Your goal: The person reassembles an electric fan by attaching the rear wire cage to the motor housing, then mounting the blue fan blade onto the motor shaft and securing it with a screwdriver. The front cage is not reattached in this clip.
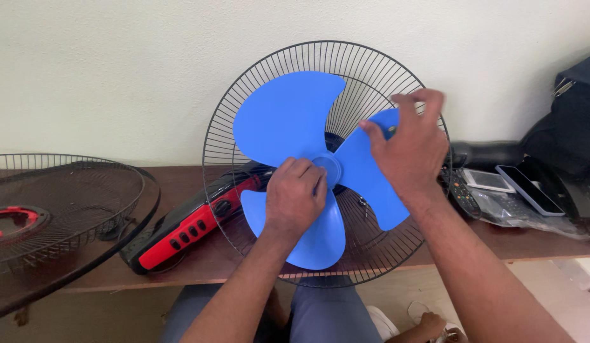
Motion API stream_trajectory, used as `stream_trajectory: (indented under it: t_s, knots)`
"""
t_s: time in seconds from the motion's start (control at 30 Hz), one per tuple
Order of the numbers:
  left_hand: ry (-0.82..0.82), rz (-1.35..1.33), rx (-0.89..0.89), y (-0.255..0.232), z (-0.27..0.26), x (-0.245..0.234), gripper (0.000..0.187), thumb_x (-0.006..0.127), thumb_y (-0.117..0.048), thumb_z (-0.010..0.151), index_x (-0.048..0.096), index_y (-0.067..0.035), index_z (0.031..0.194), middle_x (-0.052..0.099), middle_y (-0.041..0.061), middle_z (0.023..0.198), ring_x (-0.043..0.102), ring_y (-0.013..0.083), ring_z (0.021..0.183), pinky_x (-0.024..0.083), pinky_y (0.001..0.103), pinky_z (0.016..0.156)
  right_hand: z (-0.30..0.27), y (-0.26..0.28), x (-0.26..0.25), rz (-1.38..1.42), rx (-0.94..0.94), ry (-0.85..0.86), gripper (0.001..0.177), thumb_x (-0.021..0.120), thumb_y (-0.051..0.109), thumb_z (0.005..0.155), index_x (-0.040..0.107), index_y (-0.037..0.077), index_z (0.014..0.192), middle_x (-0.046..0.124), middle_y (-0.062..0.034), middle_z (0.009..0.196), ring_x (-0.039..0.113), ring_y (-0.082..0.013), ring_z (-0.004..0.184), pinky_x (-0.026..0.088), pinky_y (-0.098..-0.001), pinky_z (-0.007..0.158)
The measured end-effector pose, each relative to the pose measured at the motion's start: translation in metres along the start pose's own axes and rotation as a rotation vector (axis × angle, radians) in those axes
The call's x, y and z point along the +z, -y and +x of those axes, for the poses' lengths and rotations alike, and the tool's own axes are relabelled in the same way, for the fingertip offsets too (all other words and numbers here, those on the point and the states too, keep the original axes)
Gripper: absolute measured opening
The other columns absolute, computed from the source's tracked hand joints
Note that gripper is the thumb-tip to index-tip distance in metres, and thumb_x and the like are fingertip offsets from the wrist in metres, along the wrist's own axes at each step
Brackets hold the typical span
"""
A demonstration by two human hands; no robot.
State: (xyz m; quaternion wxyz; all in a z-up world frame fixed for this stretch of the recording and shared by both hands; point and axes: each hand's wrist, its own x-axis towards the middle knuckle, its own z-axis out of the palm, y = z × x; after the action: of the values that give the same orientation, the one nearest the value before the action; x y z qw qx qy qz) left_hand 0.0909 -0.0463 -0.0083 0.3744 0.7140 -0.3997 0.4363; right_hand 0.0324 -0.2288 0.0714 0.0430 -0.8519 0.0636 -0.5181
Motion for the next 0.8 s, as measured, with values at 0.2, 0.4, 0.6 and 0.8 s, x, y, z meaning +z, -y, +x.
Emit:
stream_trajectory:
  t_s: [0.2,0.4,0.6,0.8]
  knots:
    - [-0.036,-0.006,0.013,-0.003,0.0,0.007,0.006,0.074,-0.004,0.082,0.068,-0.004,0.082,0.063,0.009,0.083,0.061,0.0289,0.08,0.051,0.041,0.075,0.005,-0.022,-0.004,-0.236,0.09,-0.089,0.078,0.085,0.058,0.092,0.061,-0.008,0.127,0.049,-0.0209,0.122,0.066,-0.0351,0.084,0.052,-0.049,0.061]
    - [-0.062,0.018,-0.032,-0.004,-0.002,0.008,0.008,0.074,-0.007,0.084,0.067,-0.005,0.085,0.061,0.009,0.086,0.059,0.0289,0.081,0.05,0.042,0.075,0.016,-0.032,0.009,-0.274,0.218,0.086,0.076,0.072,0.067,0.098,0.065,-0.007,0.113,0.051,-0.0201,0.117,0.067,-0.0364,0.083,0.053,-0.0512,0.066]
    - [-0.095,0.148,-0.286,-0.005,-0.019,-0.002,0.018,0.081,-0.03,0.083,0.073,-0.014,0.088,0.063,0.004,0.093,0.057,0.028,0.095,0.04,0.045,0.082,0.03,-0.034,0.009,-0.305,0.273,0.21,0.087,0.061,0.08,0.09,0.066,-0.006,0.099,0.051,-0.0215,0.114,0.067,-0.0354,0.079,0.054,-0.0511,0.062]
    - [-0.342,0.714,-0.668,0.01,-0.052,-0.021,0.086,0.086,-0.041,0.066,0.049,0.002,0.131,0.053,0.029,0.124,0.046,0.0431,0.119,0.03,0.049,0.096,0.043,-0.035,0.007,-0.37,0.297,0.362,0.099,0.048,0.09,0.086,0.065,-0.007,0.101,0.065,-0.0212,0.091,0.071,-0.0381,0.08,0.056,-0.0529,0.064]
